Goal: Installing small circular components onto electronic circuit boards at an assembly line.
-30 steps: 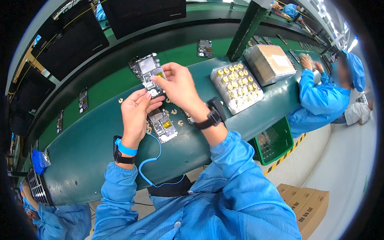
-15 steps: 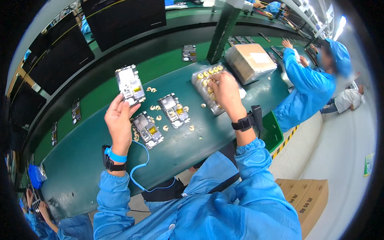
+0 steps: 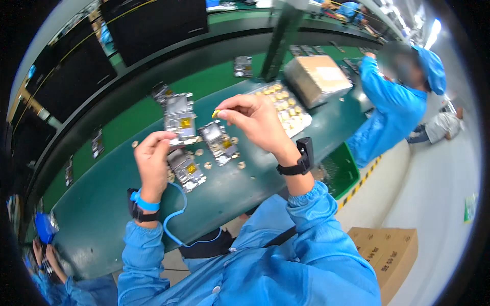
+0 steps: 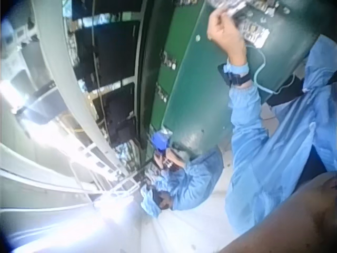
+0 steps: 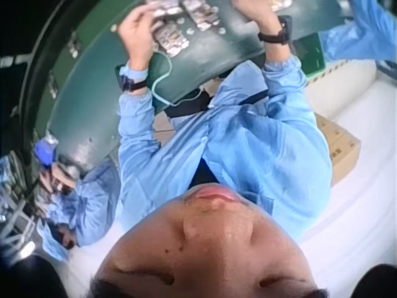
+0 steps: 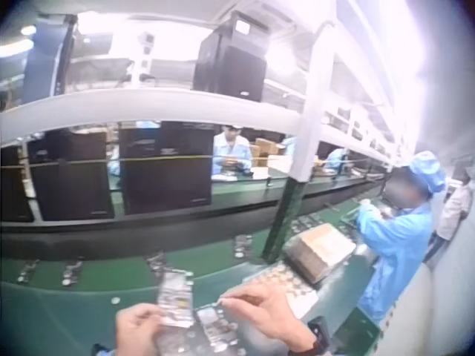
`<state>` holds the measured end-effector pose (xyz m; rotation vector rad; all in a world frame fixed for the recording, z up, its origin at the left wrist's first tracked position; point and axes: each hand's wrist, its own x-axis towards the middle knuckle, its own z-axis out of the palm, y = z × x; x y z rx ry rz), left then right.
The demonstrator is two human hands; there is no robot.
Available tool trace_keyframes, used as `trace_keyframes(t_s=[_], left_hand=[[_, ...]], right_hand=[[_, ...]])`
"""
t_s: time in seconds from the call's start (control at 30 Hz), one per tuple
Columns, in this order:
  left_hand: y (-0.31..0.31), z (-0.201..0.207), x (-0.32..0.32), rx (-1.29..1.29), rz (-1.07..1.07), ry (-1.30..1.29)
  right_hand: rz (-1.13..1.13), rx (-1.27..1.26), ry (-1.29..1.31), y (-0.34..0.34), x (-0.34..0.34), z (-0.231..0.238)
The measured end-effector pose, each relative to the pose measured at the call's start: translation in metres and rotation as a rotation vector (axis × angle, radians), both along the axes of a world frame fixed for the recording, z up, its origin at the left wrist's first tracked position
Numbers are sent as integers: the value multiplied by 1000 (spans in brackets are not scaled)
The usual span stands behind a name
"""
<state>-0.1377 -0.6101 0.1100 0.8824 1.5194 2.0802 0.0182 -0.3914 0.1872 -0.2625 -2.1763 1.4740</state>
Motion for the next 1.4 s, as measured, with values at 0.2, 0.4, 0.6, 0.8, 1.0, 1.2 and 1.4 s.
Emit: trace_keyframes(t_s=[0.2, 0.4, 0.6, 0.8, 1.0, 1.2, 1.4], left_hand=[[-1, 13, -2, 138, -356, -197], [-6, 16, 0, 139, -335, -264], [-4, 18, 2, 213, -170, -208], [-6, 21, 5, 134, -142, -90], [-4, 17, 5, 91, -117, -14], [2, 11, 14, 94, 116, 95], [-1, 14, 11, 88, 183, 377]], right_hand=[[227, 475, 153, -44, -32, 14], [221, 620, 187, -56, -42, 16], [61, 555, 109, -69, -31, 16], [76, 399, 84, -79, -35, 7], [58, 330, 25, -77, -31, 7], [5, 442, 106, -82, -36, -2], [-22, 494, 158, -93, -40, -5]])
